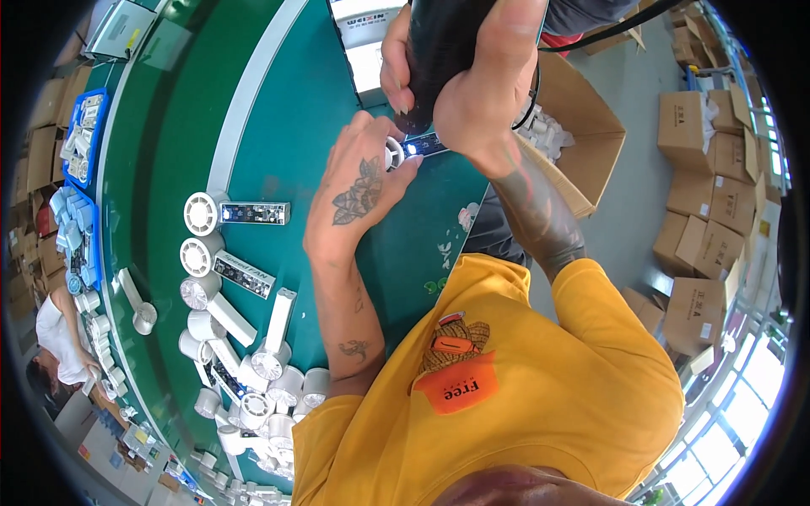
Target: The person assembles electronic components by attaching electronic sensors to a PCB strip with an electric screwdriver.
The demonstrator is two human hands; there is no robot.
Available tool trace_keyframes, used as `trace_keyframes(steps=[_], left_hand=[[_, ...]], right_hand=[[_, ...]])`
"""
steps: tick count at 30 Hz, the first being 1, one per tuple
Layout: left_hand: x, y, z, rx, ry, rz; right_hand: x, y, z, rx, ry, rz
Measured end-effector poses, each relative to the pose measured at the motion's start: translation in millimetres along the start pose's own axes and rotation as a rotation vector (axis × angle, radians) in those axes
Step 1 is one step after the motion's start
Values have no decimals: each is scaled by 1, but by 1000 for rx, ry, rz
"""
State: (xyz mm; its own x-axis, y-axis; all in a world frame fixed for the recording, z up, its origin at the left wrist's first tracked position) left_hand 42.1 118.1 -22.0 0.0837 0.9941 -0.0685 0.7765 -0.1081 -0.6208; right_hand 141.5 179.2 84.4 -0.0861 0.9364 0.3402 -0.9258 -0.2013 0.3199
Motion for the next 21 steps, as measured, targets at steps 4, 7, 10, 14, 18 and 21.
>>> trace_keyframes(steps=[4,7,10,14,18,21], left_hand=[[0,1,-2,39,36,-11],[1,1,0,-9,49,-3],[0,2,1,-5,101,-30],[1,1,-4,18,82,-8],[1,-2,-5,25,38,-7],[-2,-3,-9,63,-7,-15]], right_hand=[[-9,1,-6,91,71,-29],[-9,6,0,57,-44,77],[-15,-3,-6,60,-20,79],[-8,-8,-15,69,-101,119],[-14,-12,-25,21,-182,199],[21,-3,2,-154,-145,667]])
Point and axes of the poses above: each hand's wrist, its own x-axis towards the middle knuckle, its own y-axis out of the palm, z = x × y, the point moved 9 cm from there along x, towards the middle knuckle, and after that the axes turned 3 degrees about -y, right-handed, at the moved point
